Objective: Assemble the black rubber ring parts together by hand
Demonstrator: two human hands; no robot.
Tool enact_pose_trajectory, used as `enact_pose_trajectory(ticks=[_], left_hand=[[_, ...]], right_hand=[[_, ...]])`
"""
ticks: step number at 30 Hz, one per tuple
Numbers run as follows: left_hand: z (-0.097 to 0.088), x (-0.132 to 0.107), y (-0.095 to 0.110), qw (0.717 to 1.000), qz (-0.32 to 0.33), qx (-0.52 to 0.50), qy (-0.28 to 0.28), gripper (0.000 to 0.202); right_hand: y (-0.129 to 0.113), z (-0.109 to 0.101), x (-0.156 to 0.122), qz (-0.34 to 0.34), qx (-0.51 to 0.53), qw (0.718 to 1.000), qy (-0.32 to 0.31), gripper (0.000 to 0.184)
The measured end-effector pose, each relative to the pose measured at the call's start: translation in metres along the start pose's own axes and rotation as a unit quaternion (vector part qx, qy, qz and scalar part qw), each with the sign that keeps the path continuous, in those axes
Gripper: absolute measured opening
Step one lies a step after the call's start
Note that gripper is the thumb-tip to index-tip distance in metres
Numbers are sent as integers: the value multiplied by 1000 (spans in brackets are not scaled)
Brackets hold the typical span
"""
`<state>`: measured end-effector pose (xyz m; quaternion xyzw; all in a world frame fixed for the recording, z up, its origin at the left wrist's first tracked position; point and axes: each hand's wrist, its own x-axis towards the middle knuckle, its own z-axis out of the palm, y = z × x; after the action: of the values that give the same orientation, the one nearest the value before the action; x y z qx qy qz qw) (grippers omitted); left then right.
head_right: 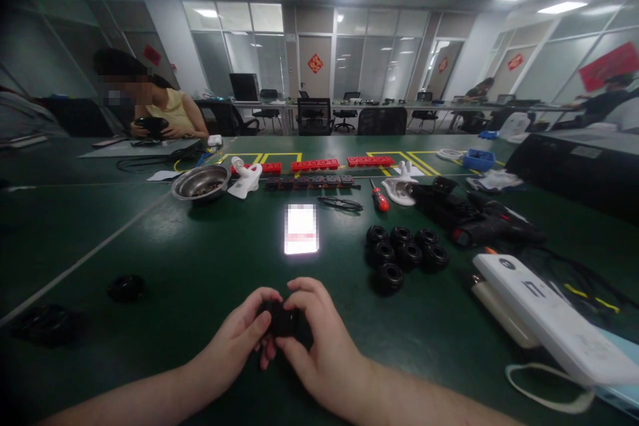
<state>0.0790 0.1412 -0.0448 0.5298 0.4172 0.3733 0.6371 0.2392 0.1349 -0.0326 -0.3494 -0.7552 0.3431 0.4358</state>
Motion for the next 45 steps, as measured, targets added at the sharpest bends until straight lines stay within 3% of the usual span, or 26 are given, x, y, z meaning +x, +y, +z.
enact_pose_trajectory(ticks=[3, 6, 8, 14, 16, 19, 22, 29, 34, 39, 42, 45], left_hand=[[-2, 0, 5, 998, 33, 50, 17, 40], [-4, -2, 7, 992, 65, 93, 48, 36], [-4, -3, 7, 994, 64, 69, 54, 37], [-8, -4, 2, 998, 32, 53, 32, 47], [-10, -7, 4, 995, 62, 76, 14, 50], [-8, -12, 8, 982, 107, 150, -49, 49], [-1, -16, 9, 965, 77, 239, -82, 43], [8, -8, 7, 966, 22, 255, 37, 50], [7, -1, 3, 985, 7, 160, 60, 39], [6, -1, 1, 993, -9, 92, 72, 21], [7, -3, 4, 992, -8, 111, 61, 34], [8, -4, 7, 981, 14, 171, 86, 39]], right_hand=[[-2, 1, -2, 55, 10, 998, 17, 42], [-2, -1, 0, 134, 27, 990, -25, 35], [0, -2, 3, 170, 44, 982, -61, 34], [-3, -5, 4, 153, 97, 976, -123, 42], [-6, -8, 4, 133, 96, 981, -106, 42], [-7, -15, 7, 91, 69, 992, -60, 26], [-3, -16, 10, 63, 26, 997, -35, 16], [13, 7, 11, 95, 32, 995, 28, 28], [19, 9, 10, 188, 149, 970, 47, 30], [14, 10, 11, 221, 244, 943, 47, 30], [13, 12, 13, 254, 281, 922, 81, 26], [9, 14, 11, 262, 311, 908, 97, 27]])
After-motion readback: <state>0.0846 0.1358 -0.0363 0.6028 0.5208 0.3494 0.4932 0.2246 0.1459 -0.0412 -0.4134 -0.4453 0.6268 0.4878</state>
